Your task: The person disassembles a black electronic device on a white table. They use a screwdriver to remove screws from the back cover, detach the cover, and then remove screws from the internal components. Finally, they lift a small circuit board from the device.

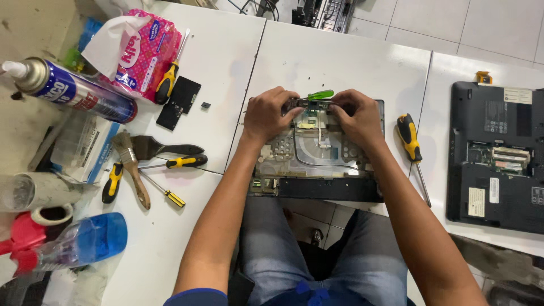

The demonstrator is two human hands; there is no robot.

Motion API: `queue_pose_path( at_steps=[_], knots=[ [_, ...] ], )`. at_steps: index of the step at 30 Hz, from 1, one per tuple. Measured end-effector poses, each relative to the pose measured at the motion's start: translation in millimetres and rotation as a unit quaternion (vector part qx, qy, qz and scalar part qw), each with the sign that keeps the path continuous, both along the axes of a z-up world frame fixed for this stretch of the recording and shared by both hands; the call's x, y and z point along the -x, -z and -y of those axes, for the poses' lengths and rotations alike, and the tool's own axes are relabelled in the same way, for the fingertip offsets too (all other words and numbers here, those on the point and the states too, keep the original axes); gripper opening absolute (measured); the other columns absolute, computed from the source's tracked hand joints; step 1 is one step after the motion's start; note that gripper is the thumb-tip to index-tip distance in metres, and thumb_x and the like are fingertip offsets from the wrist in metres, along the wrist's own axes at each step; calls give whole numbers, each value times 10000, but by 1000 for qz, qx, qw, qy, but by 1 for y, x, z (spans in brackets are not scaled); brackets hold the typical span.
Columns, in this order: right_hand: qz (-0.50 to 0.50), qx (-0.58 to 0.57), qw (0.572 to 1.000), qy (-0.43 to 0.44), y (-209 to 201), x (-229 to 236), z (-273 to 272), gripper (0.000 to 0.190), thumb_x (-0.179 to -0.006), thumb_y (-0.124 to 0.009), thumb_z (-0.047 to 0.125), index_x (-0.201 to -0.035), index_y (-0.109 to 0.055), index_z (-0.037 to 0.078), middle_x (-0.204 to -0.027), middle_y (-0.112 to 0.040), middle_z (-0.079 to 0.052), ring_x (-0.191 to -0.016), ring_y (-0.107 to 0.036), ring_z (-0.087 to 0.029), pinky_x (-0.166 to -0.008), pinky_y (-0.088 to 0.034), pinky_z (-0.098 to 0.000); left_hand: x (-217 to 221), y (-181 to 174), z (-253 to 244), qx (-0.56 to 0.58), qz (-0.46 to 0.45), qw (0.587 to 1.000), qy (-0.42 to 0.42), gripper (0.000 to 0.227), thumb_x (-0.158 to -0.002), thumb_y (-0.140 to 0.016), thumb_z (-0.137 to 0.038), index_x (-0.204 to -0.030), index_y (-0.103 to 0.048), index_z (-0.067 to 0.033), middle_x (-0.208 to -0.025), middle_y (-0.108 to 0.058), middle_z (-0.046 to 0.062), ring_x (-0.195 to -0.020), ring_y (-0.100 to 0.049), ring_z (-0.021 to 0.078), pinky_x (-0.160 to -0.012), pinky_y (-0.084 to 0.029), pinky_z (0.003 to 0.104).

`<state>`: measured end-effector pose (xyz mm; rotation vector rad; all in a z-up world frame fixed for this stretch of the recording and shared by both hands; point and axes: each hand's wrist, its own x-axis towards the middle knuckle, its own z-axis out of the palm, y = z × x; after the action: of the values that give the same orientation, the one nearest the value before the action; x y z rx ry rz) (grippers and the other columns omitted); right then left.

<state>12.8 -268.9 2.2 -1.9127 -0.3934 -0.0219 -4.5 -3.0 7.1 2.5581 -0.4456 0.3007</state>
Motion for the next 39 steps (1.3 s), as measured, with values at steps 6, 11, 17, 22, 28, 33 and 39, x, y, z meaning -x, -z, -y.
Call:
queue_pose_path(
  at_steps=[6, 11, 17, 22, 28, 33, 39],
  knots=[
    [0, 20, 1000, 20, -7, 3, -4, 198, -956, -812, 13, -1152, -793, 38, -886, -771, -159, -863, -773, -338, -789, -609, -423, -5, 19, 0, -12, 17, 1000, -8, 298, -993, -751, -506, -1171, -759, -266, -916, -695, -27, -821, -753, 217, -717, -648, 424],
    [28, 50, 998, 21, 5, -1, 0, 256, -884, -878, 70, -1135, -830, 92, -834, -762, -118, -799, -754, -257, -743, -592, -378, -3, 16, 0, -17, 22, 1000, -11, 284, -1014, -729, -485, -1160, -752, -242, -899, -690, -19, -822, -748, 211, -714, -651, 406],
    [110, 89, 989, 34, 12, 2, -8, 274, -867, -896, 31, -1132, -854, 86, -877, -764, -170, -792, -749, -329, -692, -594, -399, -5, 20, 1, -27, 32, 999, -15, 285, -1033, -717, -479, -1163, -750, -228, -888, -688, -23, -811, -745, 194, -700, -649, 384],
    [170, 120, 978, 34, 14, 5, -9, 255, -900, -882, 24, -1151, -842, 38, -972, -750, -201, -885, -736, -348, -722, -618, -405, -5, 22, 1, -28, 48, 998, -15, 286, -1020, -730, -469, -1157, -757, -220, -879, -683, -15, -813, -747, 208, -695, -649, 393],
    [179, 142, 973, 25, 27, 2, -9, 227, -960, -828, 48, -1184, -815, 12, -1018, -725, -190, -942, -709, -335, -810, -622, -405, -1, 15, 1, -18, 51, 998, -9, 323, -992, -758, -495, -1132, -777, -205, -870, -693, 23, -794, -750, 249, -674, -640, 425],
    [235, 129, 963, 27, 30, 3, -11, 262, -906, -865, 33, -1163, -816, 20, -1039, -725, -175, -977, -699, -380, -820, -616, -457, -2, 20, 1, -28, 75, 997, -4, 319, -991, -735, -511, -1116, -776, -220, -862, -680, 10, -779, -741, 243, -658, -631, 412],
    [212, 131, 968, 39, 20, 9, -13, 250, -947, -841, 22, -1195, -803, 22, -1011, -698, -176, -961, -688, -363, -742, -628, -385, 0, 19, 3, -14, 86, 996, -9, 299, -1001, -755, -480, -1085, -768, -193, -844, -676, 8, -752, -738, 232, -632, -626, 389]
  ],
)
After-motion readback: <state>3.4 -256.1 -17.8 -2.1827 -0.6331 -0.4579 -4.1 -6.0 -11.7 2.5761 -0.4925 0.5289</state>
